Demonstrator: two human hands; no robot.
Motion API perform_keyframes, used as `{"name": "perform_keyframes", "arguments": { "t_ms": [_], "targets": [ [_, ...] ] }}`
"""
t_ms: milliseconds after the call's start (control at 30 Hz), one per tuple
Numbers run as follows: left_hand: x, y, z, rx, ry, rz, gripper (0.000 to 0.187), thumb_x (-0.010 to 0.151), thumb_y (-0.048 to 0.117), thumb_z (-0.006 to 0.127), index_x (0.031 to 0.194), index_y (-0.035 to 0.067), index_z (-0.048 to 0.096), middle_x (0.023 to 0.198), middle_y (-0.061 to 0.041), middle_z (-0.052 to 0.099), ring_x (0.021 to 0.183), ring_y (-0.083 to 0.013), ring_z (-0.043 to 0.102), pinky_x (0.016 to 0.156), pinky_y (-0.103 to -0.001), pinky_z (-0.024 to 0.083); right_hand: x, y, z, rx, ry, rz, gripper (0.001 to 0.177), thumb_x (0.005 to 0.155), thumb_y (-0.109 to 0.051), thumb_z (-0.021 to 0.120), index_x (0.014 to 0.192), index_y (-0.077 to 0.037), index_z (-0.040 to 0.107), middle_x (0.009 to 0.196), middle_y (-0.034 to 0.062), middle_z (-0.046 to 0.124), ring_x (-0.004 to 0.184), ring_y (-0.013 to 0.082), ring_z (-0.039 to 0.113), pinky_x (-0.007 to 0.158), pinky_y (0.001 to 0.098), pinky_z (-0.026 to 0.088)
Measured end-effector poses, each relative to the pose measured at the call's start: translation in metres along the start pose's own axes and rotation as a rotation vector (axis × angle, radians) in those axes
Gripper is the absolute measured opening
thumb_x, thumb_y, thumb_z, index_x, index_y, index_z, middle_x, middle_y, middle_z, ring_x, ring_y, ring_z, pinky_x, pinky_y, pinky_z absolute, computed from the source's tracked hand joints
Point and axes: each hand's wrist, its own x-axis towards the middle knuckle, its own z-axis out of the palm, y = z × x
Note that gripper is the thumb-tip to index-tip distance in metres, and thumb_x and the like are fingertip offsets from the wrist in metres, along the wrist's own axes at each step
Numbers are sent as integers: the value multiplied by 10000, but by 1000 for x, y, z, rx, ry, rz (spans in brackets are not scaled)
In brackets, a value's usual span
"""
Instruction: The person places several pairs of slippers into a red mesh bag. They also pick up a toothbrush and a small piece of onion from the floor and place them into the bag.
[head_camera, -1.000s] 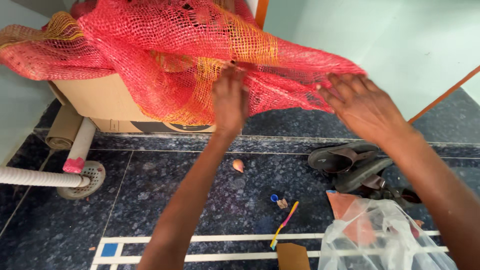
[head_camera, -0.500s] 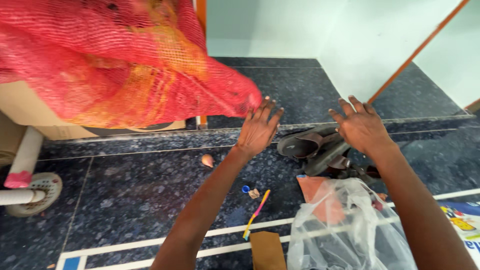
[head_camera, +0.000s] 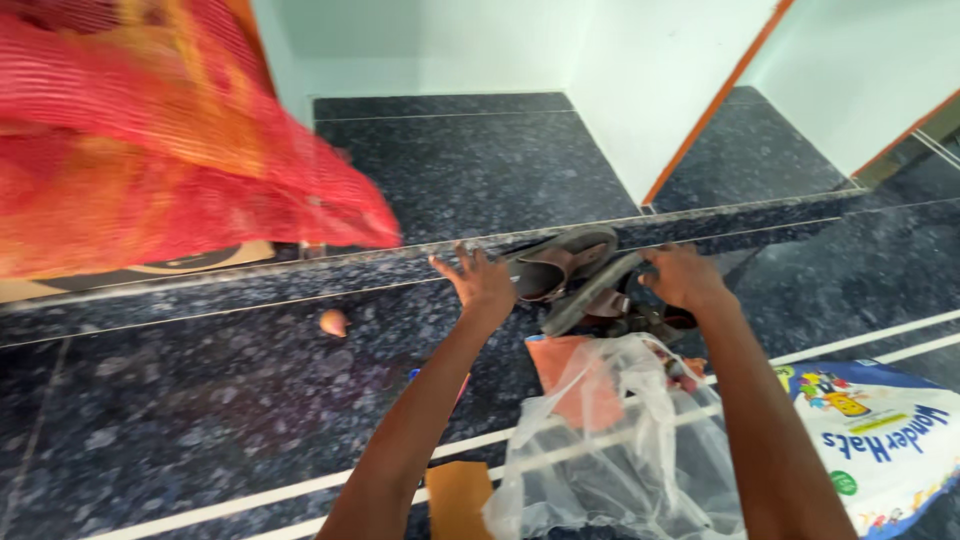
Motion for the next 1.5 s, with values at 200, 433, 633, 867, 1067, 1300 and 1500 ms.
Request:
{"name": "perform_keyframes", "arguments": {
  "t_ms": [200, 433, 633, 867, 1067, 1300, 1500],
  "targets": [
    [-6, 37, 81, -97, -202, 34, 389, 897, 279, 602, 1235, 119, 711, 1450, -239, 530, 1469, -466, 335, 1052, -900, 21, 17, 72, 121, 592, -47, 79, 547, 855, -372, 759, 1334, -125, 668, 1077, 200, 773, 1003, 364, 736, 895, 434, 557],
    [-11, 66, 142, -165, -247, 160, 404, 837, 282, 669, 1193, 91, 682, 1379, -235, 581, 1338, -445, 493, 1008, -882, 179, 12, 42, 200, 724, 56, -99, 448, 807, -300, 789, 1192, -81, 721, 980, 198, 769, 878, 325, 754, 761, 439, 567],
    [-23, 91, 143, -95, -323, 154, 585, 858, 336, 712, 1361, 95, 535, 1304, -197, 644, 1233, -417, 598, 1021, -745, 341, 20, -19, 234, 852, 58, -247, 632, 754, -254, 777, 1339, -113, 584, 1156, 133, 755, 1076, 336, 716, 875, 438, 561],
    [-12, 83, 193, 53, -138, 238, 690, 879, 257, 696, 1484, 103, 401, 1188, -208, 649, 1000, -397, 682, 826, -642, 476, 15, -60, 193, 407, -189, -112, 516, 844, -301, 768, 1335, -240, 624, 1258, 109, 698, 1157, 350, 659, 940, 490, 528],
    [-8, 71, 206, 114, 103, 324, 435, 871, 290, 679, 1219, 60, 555, 1030, -127, 699, 935, -330, 715, 786, -509, 548, -3, -39, 208, 377, -168, -174, 480, 822, -272, 760, 1290, -223, 666, 1248, 108, 691, 1161, 346, 640, 938, 481, 531],
    [11, 77, 110, -395, 109, 38, 417, 971, 370, 561, 1102, -26, 544, 840, -249, 714, 776, -461, 711, 718, -568, 577, -19, -20, 158, 447, -168, -29, 512, 895, -278, 681, 1398, -216, 607, 1098, 136, 775, 1065, 338, 720, 915, 478, 551],
    [12, 51, 74, -474, 278, 14, 399, 952, 375, 572, 1025, -17, 592, 790, -278, 701, 764, -504, 679, 716, -603, 536, -44, -26, 86, 385, 61, -66, 644, 854, -287, 749, 1444, -193, 512, 1145, 171, 718, 1083, 386, 656, 885, 504, 522]
  ]
}}
